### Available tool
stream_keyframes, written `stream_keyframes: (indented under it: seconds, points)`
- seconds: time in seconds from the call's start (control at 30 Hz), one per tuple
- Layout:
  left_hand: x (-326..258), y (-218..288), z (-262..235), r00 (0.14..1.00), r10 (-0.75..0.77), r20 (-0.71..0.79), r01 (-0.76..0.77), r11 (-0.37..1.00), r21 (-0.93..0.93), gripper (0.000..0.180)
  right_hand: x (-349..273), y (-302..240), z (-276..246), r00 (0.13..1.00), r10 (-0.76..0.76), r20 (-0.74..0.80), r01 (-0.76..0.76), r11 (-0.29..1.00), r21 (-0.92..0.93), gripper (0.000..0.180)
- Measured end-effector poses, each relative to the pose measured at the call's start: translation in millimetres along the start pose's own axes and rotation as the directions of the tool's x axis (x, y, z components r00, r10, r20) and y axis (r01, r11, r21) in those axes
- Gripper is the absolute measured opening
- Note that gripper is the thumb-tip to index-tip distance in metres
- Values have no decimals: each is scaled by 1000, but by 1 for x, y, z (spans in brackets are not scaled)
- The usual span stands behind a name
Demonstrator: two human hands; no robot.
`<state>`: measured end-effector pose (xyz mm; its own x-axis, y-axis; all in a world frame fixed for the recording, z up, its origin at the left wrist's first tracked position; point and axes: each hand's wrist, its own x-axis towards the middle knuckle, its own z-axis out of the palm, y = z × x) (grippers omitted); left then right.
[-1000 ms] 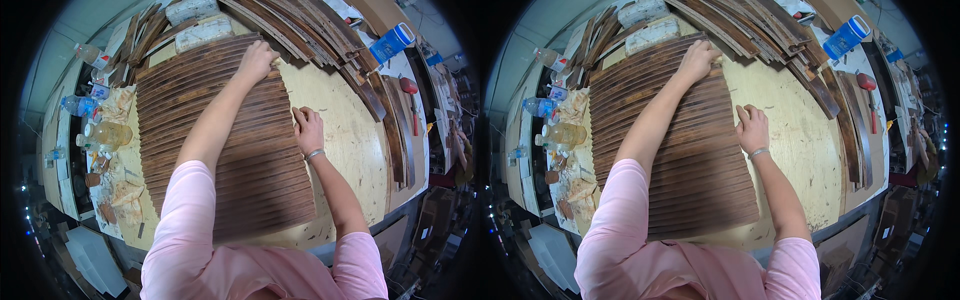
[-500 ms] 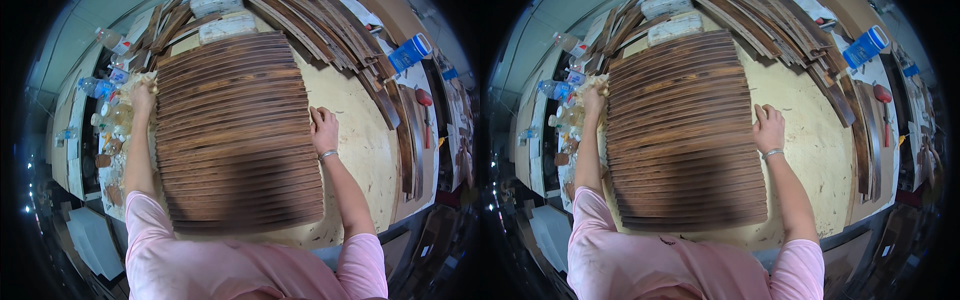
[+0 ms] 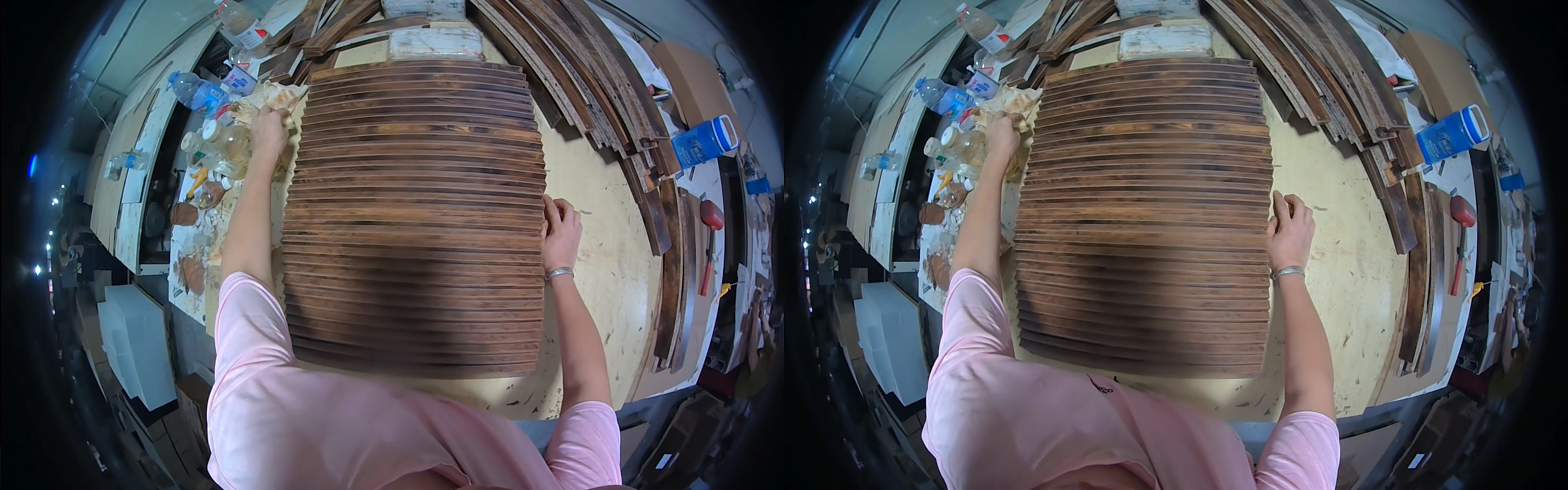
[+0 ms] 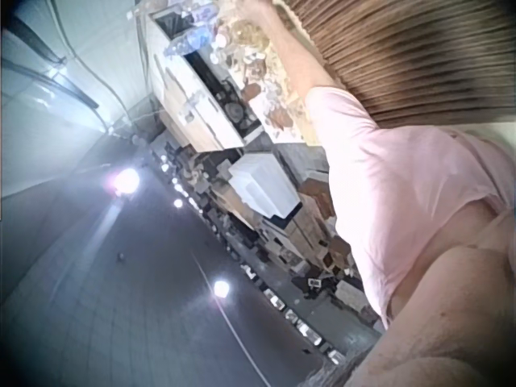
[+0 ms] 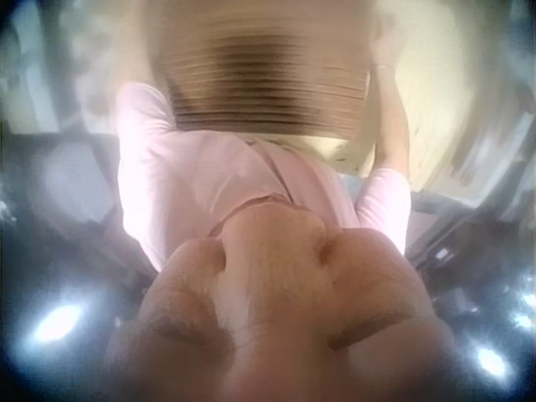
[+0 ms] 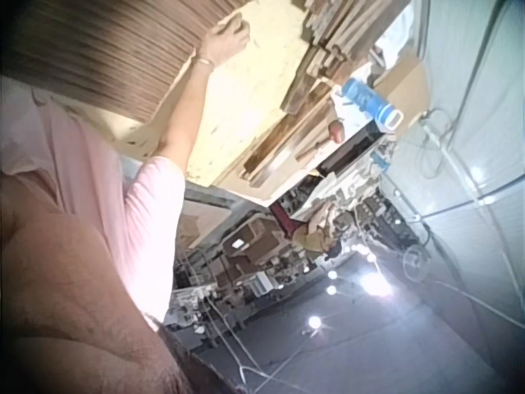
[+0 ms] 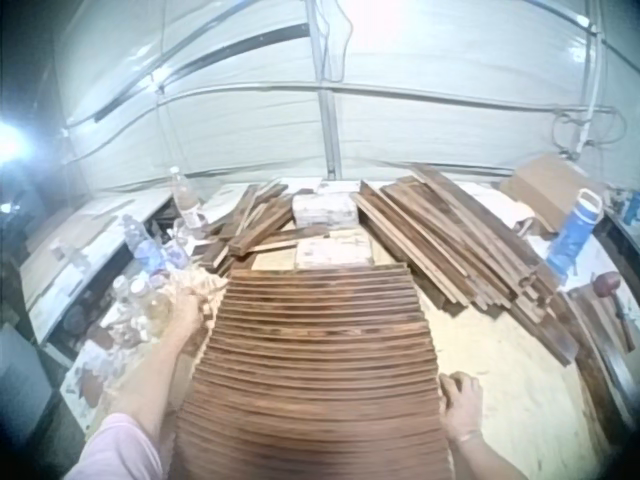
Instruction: The person sands the surface of a slatted wooden panel with a block and then wipes it down with a cloth, handling the panel by hand.
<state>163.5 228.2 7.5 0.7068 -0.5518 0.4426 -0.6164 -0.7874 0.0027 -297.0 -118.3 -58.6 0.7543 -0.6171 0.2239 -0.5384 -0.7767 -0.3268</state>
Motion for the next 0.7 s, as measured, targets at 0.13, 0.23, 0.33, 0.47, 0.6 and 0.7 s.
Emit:
stream_keyframes:
  seconds: [0.13, 0.23, 0.33, 0.47, 0.6, 0.7]
  points:
    - [1, 40, -2, 989, 116, -86, -130, 977, -168, 35, -1, 5, 3, 1000, -8, -14, 8, 1000, 7, 49]
    - [-4, 47, 0, 992, 121, -38, -126, 971, -203, 34, -1, 6, 3, 1000, -22, -18, 22, 1000, -1, 49]
    - [-7, 57, 3, 1000, -6, 29, 11, 983, -185, 33, -1, 5, 1, 1000, -9, -18, 9, 1000, -14, 48]
    - [-15, 115, 6, 1000, 19, -6, -20, 974, -226, 30, -1, 4, 1, 1000, -8, -20, 8, 1000, -6, 51]
    - [2, 237, 4, 991, 112, 75, -78, 929, -361, 27, 0, 5, 2, 1000, -10, -24, 10, 1000, -1, 50]
    - [12, 327, 20, 973, 228, -17, -209, 855, -475, 25, 0, 4, -1, 1000, 5, -17, -5, 1000, -1, 48]
